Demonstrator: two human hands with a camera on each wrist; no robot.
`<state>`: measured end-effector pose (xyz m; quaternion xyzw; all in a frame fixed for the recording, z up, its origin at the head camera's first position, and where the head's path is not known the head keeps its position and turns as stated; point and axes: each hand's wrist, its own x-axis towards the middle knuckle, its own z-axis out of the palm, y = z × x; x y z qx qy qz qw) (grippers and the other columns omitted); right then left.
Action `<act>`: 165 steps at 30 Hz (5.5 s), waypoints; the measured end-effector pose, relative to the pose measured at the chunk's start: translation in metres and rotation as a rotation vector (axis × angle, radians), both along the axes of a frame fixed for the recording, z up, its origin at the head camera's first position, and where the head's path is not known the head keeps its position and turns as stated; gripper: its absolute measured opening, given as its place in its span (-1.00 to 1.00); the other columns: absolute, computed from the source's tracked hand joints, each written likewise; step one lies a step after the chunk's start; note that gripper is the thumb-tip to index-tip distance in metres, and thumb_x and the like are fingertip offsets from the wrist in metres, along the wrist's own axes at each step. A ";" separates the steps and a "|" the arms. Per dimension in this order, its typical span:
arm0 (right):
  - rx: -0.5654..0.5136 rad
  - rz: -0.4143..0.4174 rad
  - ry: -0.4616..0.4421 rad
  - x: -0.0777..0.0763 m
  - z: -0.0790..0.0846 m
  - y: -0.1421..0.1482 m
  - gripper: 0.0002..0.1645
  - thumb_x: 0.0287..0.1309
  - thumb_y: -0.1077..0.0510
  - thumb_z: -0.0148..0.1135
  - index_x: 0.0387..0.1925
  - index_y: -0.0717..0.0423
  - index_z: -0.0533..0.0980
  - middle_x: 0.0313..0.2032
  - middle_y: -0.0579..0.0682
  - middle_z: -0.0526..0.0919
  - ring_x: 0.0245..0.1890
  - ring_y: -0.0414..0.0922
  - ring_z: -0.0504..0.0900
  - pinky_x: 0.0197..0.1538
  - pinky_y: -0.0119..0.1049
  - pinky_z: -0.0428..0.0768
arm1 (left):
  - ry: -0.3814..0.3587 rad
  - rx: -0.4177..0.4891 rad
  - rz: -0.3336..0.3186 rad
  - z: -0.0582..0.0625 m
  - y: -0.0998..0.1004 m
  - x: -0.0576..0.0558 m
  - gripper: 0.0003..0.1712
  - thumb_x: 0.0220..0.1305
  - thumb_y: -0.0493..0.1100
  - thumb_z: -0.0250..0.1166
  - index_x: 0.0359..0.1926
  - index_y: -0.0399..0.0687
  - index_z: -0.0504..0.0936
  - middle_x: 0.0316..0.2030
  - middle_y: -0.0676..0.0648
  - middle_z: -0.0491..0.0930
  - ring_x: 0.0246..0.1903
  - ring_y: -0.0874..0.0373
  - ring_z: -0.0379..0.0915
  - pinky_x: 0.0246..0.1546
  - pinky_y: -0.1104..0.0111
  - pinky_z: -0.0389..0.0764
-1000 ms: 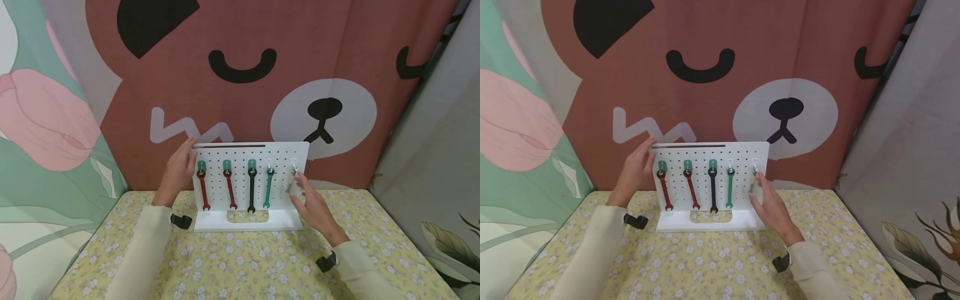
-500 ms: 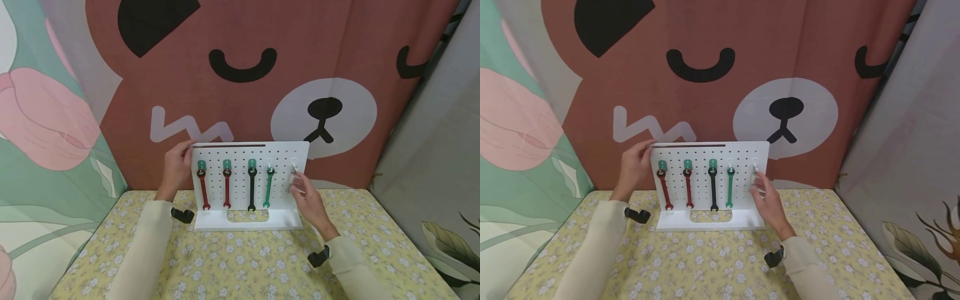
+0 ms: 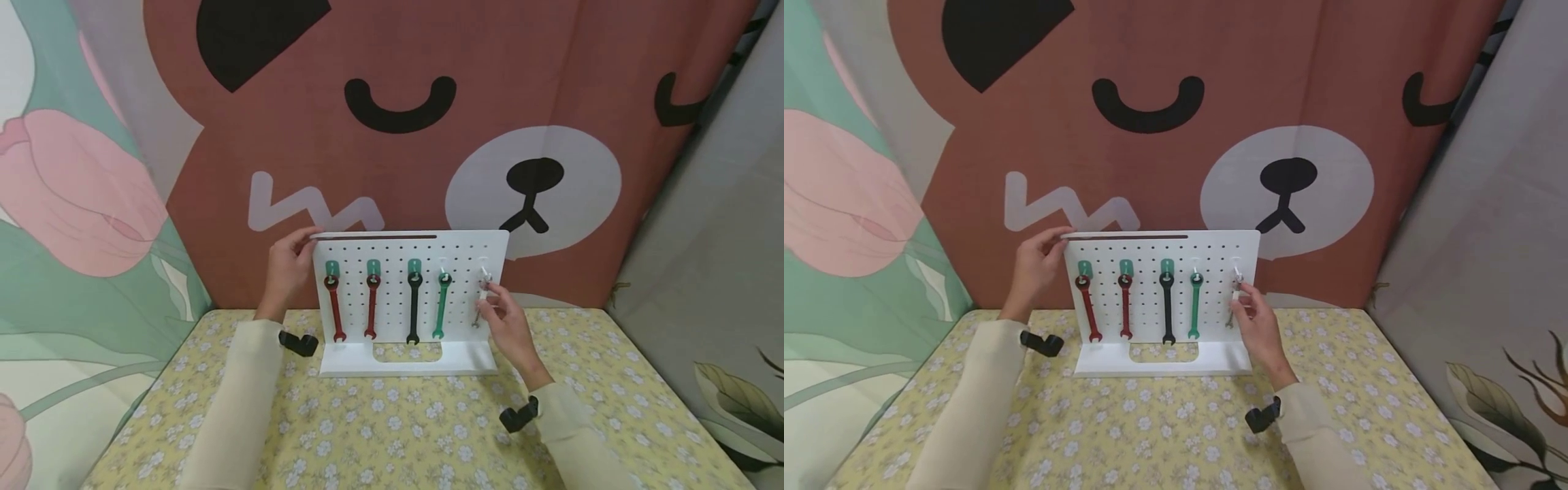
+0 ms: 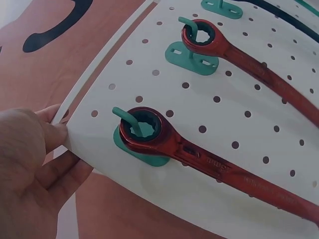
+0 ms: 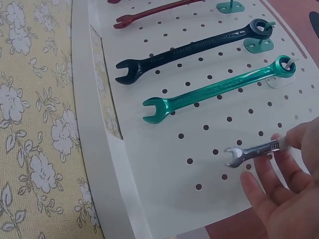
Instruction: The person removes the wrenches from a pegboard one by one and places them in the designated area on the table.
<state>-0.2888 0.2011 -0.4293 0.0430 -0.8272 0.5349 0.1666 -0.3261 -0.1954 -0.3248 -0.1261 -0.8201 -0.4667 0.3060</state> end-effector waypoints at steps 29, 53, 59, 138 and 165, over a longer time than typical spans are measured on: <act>0.008 0.124 0.026 0.021 0.024 0.011 -0.43 0.58 0.19 0.05 0.49 0.19 0.22 0.09 0.30 0.56 0.05 0.20 0.60 -0.09 -0.26 0.65 | -0.048 0.117 -0.015 -0.005 0.004 -0.007 -0.73 0.57 -0.25 0.16 0.15 -0.10 0.69 -0.11 -0.16 0.64 -0.28 0.01 0.48 -0.39 0.39 0.43; -0.110 0.126 -0.012 0.023 0.034 0.013 -0.50 0.53 0.21 0.13 0.40 0.21 0.37 0.07 0.23 0.50 -0.05 0.11 0.66 -0.20 -0.28 0.66 | -0.052 0.189 -0.096 -0.004 0.004 -0.009 -0.75 0.59 -0.29 0.11 0.13 -0.22 0.63 -0.13 -0.24 0.56 -0.27 -0.04 0.42 -0.33 0.36 0.42; -0.120 0.126 -0.004 0.023 0.032 0.018 -0.49 0.52 0.14 0.16 0.40 0.17 0.39 0.04 0.15 0.47 -0.17 -0.18 0.65 -0.23 -0.29 0.66 | -0.070 0.207 -0.108 -0.005 0.007 -0.009 -0.75 0.59 -0.32 0.09 0.13 -0.23 0.62 -0.08 -0.26 0.59 -0.24 -0.05 0.45 -0.31 0.39 0.42; 0.212 0.229 -0.471 0.016 -0.044 0.078 -0.56 0.42 0.22 0.22 0.20 0.40 0.46 -0.13 0.19 0.60 -0.32 0.00 0.64 -0.32 -0.07 0.69 | -0.211 0.156 -0.141 0.003 0.002 -0.007 -0.74 0.65 -0.20 0.00 0.18 -0.10 0.54 0.01 -0.21 0.60 -0.07 -0.07 0.55 -0.09 0.13 0.57; 0.292 0.119 -0.352 0.020 -0.033 0.060 -0.71 0.51 0.16 0.14 0.04 0.31 0.55 -0.15 0.15 0.61 -0.35 -0.03 0.65 -0.34 -0.14 0.66 | -0.208 0.136 -0.140 0.006 0.000 -0.008 -0.75 0.64 -0.25 0.02 0.16 -0.19 0.53 0.05 -0.24 0.61 -0.04 -0.09 0.54 0.03 -0.01 0.55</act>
